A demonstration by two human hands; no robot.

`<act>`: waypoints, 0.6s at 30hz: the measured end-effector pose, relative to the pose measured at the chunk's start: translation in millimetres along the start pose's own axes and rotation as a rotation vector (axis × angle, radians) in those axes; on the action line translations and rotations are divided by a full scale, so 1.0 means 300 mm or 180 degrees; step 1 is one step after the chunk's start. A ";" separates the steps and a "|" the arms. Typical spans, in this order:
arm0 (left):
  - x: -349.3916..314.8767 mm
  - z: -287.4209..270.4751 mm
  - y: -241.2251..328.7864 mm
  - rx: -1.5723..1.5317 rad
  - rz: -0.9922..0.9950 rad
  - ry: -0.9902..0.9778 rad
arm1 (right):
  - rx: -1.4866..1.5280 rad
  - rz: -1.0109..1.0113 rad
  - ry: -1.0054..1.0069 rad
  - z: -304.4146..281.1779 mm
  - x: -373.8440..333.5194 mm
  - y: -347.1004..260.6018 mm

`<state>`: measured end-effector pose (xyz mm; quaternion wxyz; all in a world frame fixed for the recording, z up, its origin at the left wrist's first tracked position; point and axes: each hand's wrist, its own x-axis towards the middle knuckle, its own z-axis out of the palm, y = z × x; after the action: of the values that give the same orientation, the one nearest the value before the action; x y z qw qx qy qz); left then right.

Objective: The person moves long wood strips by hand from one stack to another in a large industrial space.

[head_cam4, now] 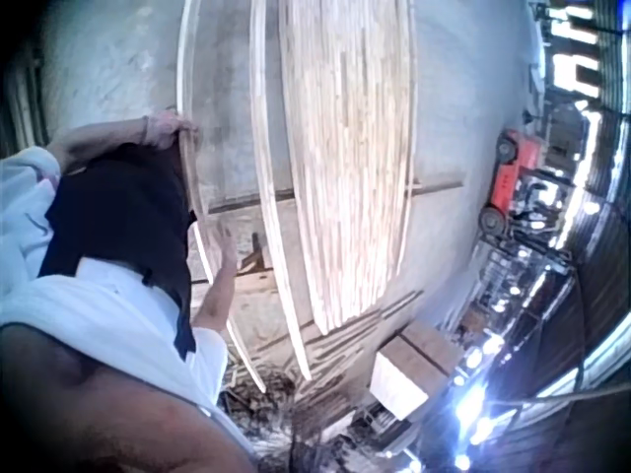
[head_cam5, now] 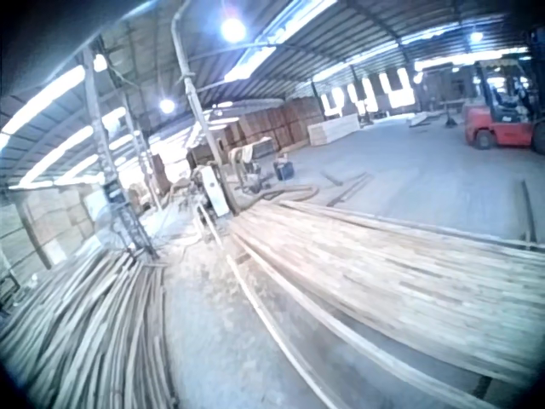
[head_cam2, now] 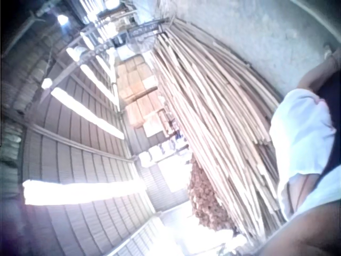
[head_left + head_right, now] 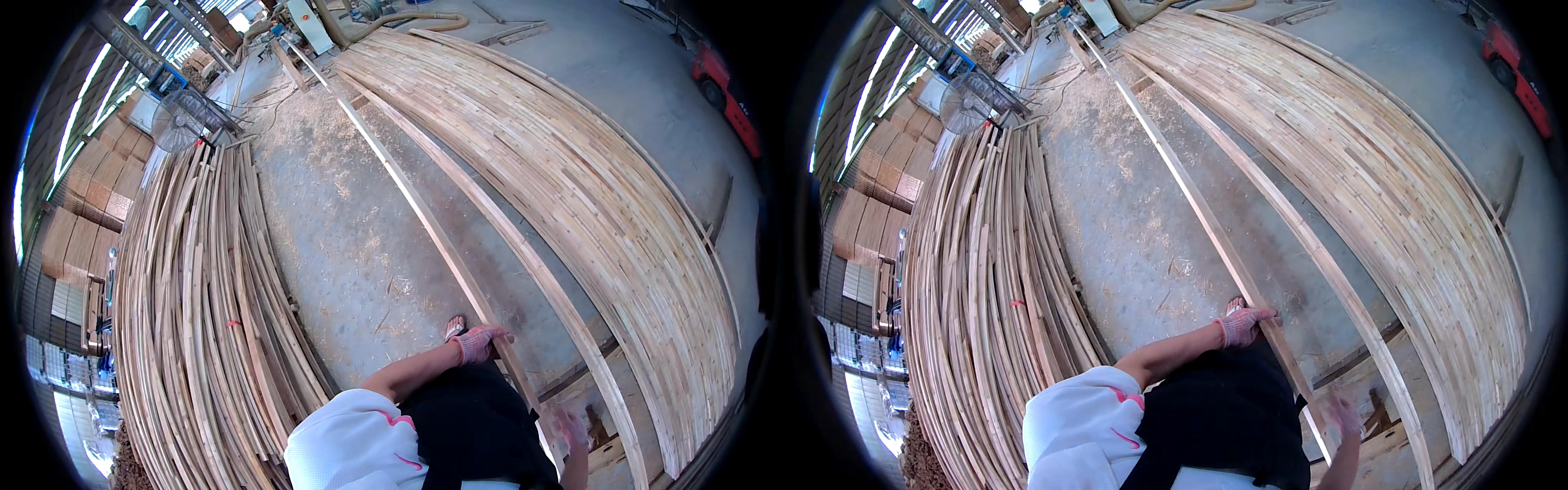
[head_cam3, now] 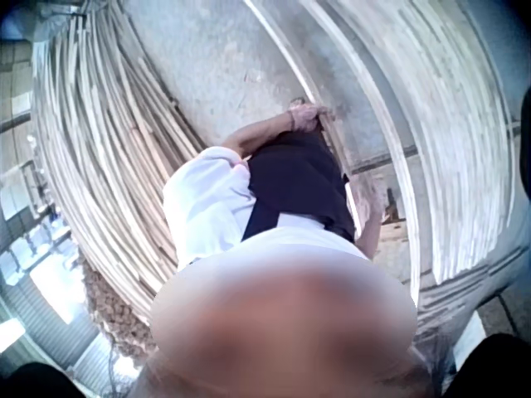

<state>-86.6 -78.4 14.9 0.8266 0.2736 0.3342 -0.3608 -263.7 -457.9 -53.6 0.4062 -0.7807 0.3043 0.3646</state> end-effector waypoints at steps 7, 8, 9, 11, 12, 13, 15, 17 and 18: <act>-0.131 0.032 0.054 -0.0179 -0.0105 -0.0904 | -0.1361 0.1059 0.1570 -0.336 -0.646 0.460; -0.153 0.042 0.065 0.0208 0.0009 -0.1110 | -0.1343 0.0982 0.1782 -0.348 -0.706 0.518; -0.148 0.073 0.075 0.0658 0.0047 -0.1386 | -0.1277 0.0996 0.2040 -0.312 -0.789 0.560; -0.143 0.066 0.087 0.0898 0.0049 -0.1647 | -0.1333 0.0947 0.2453 -0.288 -0.856 0.495; -0.133 0.057 0.081 0.0775 -0.0099 -0.1724 | -0.1374 0.1055 0.2477 -0.276 -0.892 0.455; -0.153 0.061 0.097 0.0619 -0.0201 -0.1759 | -0.1454 0.1112 0.2464 -0.285 -0.900 0.414; -0.259 0.126 0.137 0.0770 -0.0149 -0.1396 | -0.1595 0.1253 0.2464 -0.298 -0.915 0.341; -0.253 0.138 0.173 0.1203 -0.0095 -0.1648 | -0.1578 0.1480 0.2395 -0.305 -0.930 0.316; -0.228 0.118 0.185 0.1205 -0.0098 -0.1856 | -0.1574 0.1596 0.2357 -0.306 -0.935 0.304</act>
<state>-66.2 -42.0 100.0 0.8163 0.3025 0.0152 -0.4919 -458.4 -530.6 174.9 -0.0257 -0.8332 0.5105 0.2110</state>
